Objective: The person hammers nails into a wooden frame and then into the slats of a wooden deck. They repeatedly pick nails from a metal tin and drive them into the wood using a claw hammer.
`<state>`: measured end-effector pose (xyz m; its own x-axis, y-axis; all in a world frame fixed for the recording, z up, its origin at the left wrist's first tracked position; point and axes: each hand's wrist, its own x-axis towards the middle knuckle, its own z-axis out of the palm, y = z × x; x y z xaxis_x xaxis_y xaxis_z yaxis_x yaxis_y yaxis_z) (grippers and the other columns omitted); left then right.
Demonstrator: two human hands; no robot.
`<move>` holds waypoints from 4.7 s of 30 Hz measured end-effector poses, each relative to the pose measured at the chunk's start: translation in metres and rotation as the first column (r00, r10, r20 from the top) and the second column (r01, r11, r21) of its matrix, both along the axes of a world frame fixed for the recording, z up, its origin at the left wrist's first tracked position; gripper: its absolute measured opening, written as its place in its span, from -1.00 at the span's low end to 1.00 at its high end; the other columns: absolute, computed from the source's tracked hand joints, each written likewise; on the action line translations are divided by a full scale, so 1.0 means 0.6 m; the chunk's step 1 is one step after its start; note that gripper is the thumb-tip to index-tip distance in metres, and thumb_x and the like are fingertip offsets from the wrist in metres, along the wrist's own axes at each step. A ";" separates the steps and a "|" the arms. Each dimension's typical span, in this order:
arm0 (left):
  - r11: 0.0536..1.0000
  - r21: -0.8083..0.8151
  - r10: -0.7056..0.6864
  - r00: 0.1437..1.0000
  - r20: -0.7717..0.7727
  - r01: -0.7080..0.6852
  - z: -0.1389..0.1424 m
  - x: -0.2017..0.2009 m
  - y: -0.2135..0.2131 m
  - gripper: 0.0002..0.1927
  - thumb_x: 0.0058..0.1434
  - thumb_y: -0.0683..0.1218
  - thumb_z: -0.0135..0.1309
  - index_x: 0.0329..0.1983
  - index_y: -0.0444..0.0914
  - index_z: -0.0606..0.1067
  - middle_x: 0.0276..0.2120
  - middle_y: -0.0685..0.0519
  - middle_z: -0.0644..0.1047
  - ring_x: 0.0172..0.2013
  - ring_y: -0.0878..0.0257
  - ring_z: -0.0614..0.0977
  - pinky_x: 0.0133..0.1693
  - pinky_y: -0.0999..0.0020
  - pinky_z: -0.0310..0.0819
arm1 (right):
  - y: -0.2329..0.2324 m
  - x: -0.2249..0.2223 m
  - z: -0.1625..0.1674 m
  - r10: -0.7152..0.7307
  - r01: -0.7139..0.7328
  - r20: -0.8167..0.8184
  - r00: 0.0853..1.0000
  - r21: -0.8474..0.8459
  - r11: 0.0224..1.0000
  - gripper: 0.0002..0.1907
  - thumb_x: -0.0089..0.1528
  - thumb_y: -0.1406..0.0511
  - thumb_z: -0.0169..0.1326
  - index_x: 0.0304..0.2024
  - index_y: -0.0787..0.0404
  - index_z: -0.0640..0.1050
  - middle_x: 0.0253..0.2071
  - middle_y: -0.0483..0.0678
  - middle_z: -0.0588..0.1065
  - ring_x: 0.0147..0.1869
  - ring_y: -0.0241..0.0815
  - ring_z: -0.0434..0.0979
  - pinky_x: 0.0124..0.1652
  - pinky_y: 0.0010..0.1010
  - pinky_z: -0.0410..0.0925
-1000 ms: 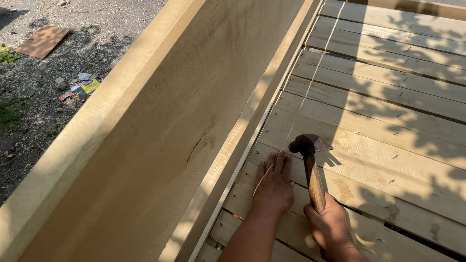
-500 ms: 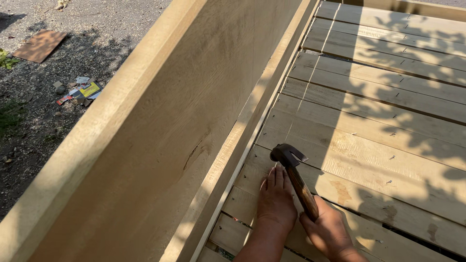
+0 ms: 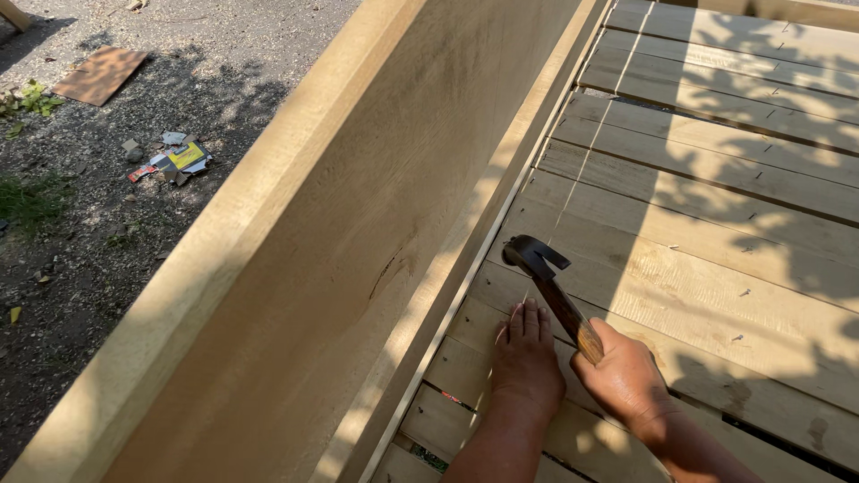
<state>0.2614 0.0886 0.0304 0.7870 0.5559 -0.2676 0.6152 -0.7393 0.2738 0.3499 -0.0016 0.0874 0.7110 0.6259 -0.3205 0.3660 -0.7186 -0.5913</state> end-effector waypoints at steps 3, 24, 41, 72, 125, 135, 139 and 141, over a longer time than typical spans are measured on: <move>1.000 0.013 -0.013 1.000 0.027 0.013 0.001 -0.006 -0.005 -0.25 0.31 -0.01 -0.19 0.53 -0.33 -0.02 0.54 -0.12 -0.10 0.50 0.00 -0.11 0.40 0.07 -0.23 | -0.037 0.020 0.020 -0.034 0.037 -0.058 0.998 0.059 0.998 -0.76 0.18 0.20 0.19 -0.10 0.05 0.56 -0.56 0.10 0.52 -0.47 -0.02 0.50 -0.29 -0.23 0.45; 0.999 0.023 -0.036 0.996 0.083 0.034 -0.009 -0.017 -0.012 -0.28 0.41 0.09 -0.24 0.53 -0.32 -0.03 0.50 -0.15 0.03 0.49 -0.05 -0.02 0.39 0.02 -0.20 | 0.018 0.097 0.017 0.368 -0.329 0.121 0.922 -0.258 0.908 -0.79 0.19 0.14 0.20 -0.27 0.10 0.54 -0.45 -0.01 0.59 -0.34 -0.04 0.61 -0.22 -0.20 0.47; 0.999 -0.030 -0.013 1.000 -0.029 0.012 0.008 -0.012 -0.003 -0.26 0.43 0.09 -0.29 0.57 -0.25 -0.16 0.57 -0.05 -0.18 0.53 0.05 -0.17 0.43 0.10 -0.30 | -0.033 0.075 -0.003 0.012 0.009 -0.147 0.989 0.142 0.990 -0.74 0.10 0.30 0.21 -0.16 0.21 0.56 -0.57 -0.02 0.45 -0.48 -0.23 0.37 -0.38 -0.30 0.36; 0.941 -0.303 0.156 0.988 -0.011 -0.152 0.156 -0.131 -0.282 -0.49 0.37 -0.06 -0.02 0.39 -0.18 0.30 0.49 -0.05 0.13 0.44 0.02 0.19 0.38 0.13 0.16 | -0.395 -0.224 0.139 -0.445 0.712 -0.822 0.355 -0.071 0.699 -0.73 0.22 0.26 0.22 -0.32 0.23 0.38 -0.65 -0.08 0.32 -0.72 -0.21 0.25 -0.70 -0.27 0.19; 0.999 -0.037 0.013 0.962 -0.273 -0.024 0.171 0.056 -0.786 -0.60 0.16 -0.02 0.13 0.05 -0.25 0.58 0.04 -0.08 0.56 0.08 0.00 0.62 0.10 0.08 0.51 | -0.989 -0.134 0.195 -0.433 0.858 -0.845 0.313 0.056 0.511 -0.76 0.23 0.27 0.21 -0.32 0.17 0.39 -0.64 -0.15 0.36 -0.70 -0.33 0.34 -0.69 -0.40 0.31; 0.981 0.081 -0.170 0.981 -0.092 0.178 0.224 0.159 -0.978 -0.65 0.20 -0.06 -0.04 0.00 -0.26 0.55 0.09 -0.04 0.48 0.24 0.08 0.43 0.22 -0.29 0.15 | -1.138 -0.033 0.215 -0.478 0.883 -0.820 0.315 0.067 0.465 -0.76 0.23 0.24 0.20 -0.32 0.16 0.39 -0.62 -0.16 0.37 -0.67 -0.35 0.36 -0.66 -0.41 0.33; 0.907 0.133 -0.387 0.916 -0.108 0.399 0.219 0.180 -1.097 -0.68 0.22 -0.04 -0.02 -0.05 -0.27 0.56 0.12 -0.09 0.42 0.35 -0.04 0.29 0.23 -0.33 0.08 | -1.191 -0.010 0.206 -0.551 0.877 -0.760 0.345 0.052 0.478 -0.78 0.26 0.22 0.19 -0.31 0.14 0.40 -0.62 -0.16 0.37 -0.65 -0.37 0.37 -0.64 -0.43 0.35; 0.871 0.092 -0.468 0.872 -0.143 0.482 0.214 0.190 -1.144 -0.68 0.21 -0.01 0.03 -0.06 -0.26 0.57 0.13 -0.10 0.40 0.36 -0.07 0.26 0.26 -0.35 0.03 | -1.220 -0.006 0.196 -0.557 0.885 -0.749 0.359 0.083 0.459 -0.77 0.25 0.23 0.19 -0.31 0.16 0.40 -0.63 -0.17 0.36 -0.66 -0.36 0.36 -0.66 -0.43 0.33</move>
